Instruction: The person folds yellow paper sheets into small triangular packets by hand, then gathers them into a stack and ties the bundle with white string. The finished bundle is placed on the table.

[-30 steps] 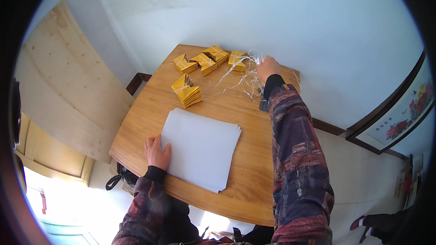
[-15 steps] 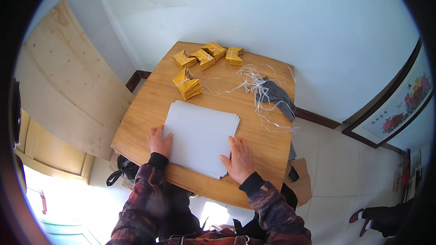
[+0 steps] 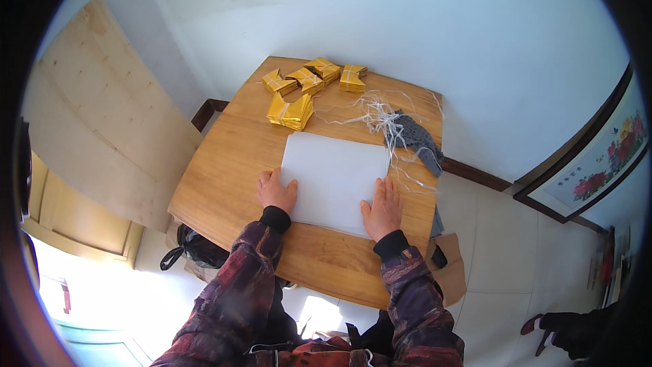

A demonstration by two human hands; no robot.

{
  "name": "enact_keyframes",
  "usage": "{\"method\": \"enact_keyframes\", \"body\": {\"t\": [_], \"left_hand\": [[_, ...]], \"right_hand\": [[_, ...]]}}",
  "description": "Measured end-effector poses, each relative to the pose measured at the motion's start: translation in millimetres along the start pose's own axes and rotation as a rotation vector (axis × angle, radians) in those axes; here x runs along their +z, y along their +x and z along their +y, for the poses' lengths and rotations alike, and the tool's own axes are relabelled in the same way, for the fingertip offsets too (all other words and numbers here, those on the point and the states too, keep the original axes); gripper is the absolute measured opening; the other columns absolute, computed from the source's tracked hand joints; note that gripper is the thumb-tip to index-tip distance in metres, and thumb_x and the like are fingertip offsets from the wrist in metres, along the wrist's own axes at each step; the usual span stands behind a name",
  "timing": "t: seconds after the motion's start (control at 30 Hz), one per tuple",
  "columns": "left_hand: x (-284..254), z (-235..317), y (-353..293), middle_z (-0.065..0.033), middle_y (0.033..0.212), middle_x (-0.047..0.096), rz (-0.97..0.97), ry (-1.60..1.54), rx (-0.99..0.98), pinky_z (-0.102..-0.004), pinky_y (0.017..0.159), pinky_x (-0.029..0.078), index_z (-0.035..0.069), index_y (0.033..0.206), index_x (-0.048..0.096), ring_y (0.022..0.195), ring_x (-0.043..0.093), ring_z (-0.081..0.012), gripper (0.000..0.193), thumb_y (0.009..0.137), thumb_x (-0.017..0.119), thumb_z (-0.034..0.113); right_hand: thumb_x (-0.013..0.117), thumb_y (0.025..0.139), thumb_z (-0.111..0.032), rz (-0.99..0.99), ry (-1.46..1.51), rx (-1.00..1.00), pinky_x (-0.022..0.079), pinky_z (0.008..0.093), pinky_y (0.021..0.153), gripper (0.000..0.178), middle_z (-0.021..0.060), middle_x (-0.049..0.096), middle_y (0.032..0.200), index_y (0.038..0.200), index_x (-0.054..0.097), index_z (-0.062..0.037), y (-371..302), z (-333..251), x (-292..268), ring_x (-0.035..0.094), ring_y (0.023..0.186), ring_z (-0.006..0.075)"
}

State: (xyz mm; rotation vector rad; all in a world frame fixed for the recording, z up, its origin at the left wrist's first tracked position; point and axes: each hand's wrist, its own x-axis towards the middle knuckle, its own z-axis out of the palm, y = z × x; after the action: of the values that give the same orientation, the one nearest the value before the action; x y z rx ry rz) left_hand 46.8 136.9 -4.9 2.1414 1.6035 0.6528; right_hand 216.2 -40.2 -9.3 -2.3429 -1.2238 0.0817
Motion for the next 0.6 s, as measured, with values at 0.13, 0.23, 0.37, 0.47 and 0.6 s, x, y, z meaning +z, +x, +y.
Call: {"method": "enact_keyframes", "body": {"t": [0.13,0.23,0.37,0.47,0.6], "left_hand": [[2,1,6,-0.0144,0.124,0.05,-0.053,-0.03,-0.03,-0.0509,0.095,0.037,0.006,0.118,0.057,0.117,0.043,-0.0354,0.049,0.077,0.069,0.028],[-20,-3,5,-0.0155,0.131,0.047,-0.127,-0.2,0.006,-0.0513,0.098,0.035,0.008,0.128,0.052,0.123,0.04,-0.037,0.058,0.077,0.069,0.03],[-92,1,-21,-0.0173,0.134,0.044,0.074,-0.166,0.287,-0.049,0.1,0.035,0.008,0.137,0.044,0.123,0.04,-0.0376,0.068,0.077,0.07,0.023],[-171,12,-46,-0.0178,0.132,0.045,0.314,-0.236,0.566,-0.0468,0.101,0.035,0.008,0.136,0.044,0.12,0.042,-0.0374,0.066,0.076,0.07,0.012],[-282,25,-98,-0.0144,0.134,0.049,0.712,-0.4,0.781,-0.0438,0.102,0.037,0.001,0.135,0.043,0.125,0.044,-0.0288,0.058,0.09,0.064,0.03]], "right_hand": [[0.061,0.085,-0.025,0.019,-0.006,-0.012,0.021,0.049,0.111,0.065,0.0262,0.033,0.145,0.137,0.035,0.0046,4,3,0,0.028,0.135,0.0406],[0.063,0.085,-0.022,0.086,0.095,-0.057,0.025,0.0475,0.11,0.063,0.0269,0.036,0.142,0.135,0.037,0.005,-2,-10,-24,0.032,0.133,0.0408],[0.065,0.084,-0.018,0.2,0.263,-0.138,0.037,0.0429,0.103,0.051,0.0237,0.05,0.132,0.127,0.049,0.0028,-19,-41,-105,0.047,0.123,0.0385],[0.061,0.089,-0.014,0.371,0.482,-0.318,0.043,0.0368,0.097,0.034,0.0139,0.063,0.116,0.12,0.057,0.0,-38,-72,-176,0.058,0.112,0.0264],[0.056,0.091,-0.009,0.675,0.714,-0.605,0.047,0.0335,0.088,0.021,0.015,0.063,0.112,0.108,0.057,0.0023,-85,-113,-259,0.059,0.099,0.0189]]}}
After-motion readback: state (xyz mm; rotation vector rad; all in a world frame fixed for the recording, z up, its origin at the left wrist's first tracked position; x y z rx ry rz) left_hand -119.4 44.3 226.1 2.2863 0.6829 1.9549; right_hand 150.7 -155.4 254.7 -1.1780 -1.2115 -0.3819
